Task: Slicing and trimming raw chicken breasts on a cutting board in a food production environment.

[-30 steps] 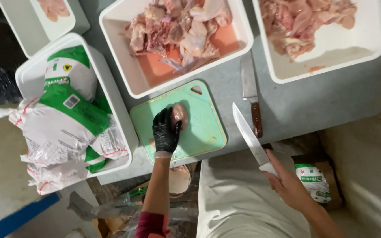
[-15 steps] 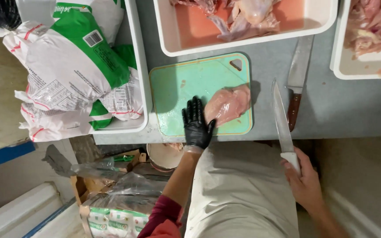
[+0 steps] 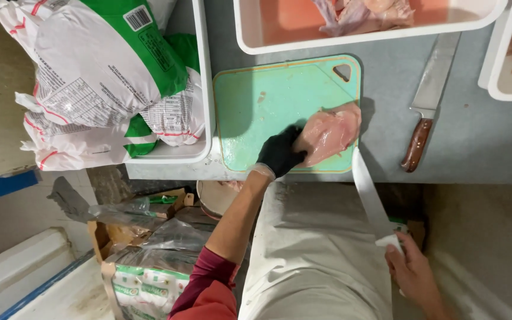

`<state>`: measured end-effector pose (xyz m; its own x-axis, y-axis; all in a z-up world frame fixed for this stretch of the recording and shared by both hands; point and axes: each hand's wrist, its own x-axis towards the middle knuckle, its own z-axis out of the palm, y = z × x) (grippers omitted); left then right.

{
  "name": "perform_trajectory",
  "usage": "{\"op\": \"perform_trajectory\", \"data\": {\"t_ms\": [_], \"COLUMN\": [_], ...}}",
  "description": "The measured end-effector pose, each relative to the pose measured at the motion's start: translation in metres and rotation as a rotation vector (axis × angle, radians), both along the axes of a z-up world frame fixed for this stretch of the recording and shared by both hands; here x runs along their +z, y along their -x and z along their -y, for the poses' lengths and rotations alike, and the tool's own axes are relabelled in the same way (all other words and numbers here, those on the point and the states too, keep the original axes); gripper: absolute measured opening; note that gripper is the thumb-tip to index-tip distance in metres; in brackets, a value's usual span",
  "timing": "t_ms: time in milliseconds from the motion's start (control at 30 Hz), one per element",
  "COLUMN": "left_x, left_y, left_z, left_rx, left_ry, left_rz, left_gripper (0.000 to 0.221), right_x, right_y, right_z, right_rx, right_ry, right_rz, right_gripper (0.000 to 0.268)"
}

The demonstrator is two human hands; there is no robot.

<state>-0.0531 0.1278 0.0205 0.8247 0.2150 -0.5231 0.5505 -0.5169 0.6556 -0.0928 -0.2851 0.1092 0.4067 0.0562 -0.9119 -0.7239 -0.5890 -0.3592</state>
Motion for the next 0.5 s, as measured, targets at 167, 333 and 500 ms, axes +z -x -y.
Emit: {"op": "perform_trajectory", "data": {"t_ms": [167,333,500], "left_x": [0.014,-0.041,-0.050], "left_y": [0.012,-0.001,-0.005], "left_z": [-0.001,0.041,0.047], "left_rx": [0.122,0.682,0.945], "left_ry": [-0.037,0.199,0.549], "left_rz": [-0.316,0.004,0.096], "left_gripper": [0.056,0.041,0.031], "right_x": [0.009,0.004,0.037], "right_y": [-0.032,-0.070,-0.095], "right_z": [-0.043,-0.099,-0.103], "right_rx": [0.236,0.270,0.466], "right_ry": [-0.080,-0.155,-0.050], "right_rz": [0.099,0.428,0.621], "right_gripper": [0.047,0.043,0.063]}}
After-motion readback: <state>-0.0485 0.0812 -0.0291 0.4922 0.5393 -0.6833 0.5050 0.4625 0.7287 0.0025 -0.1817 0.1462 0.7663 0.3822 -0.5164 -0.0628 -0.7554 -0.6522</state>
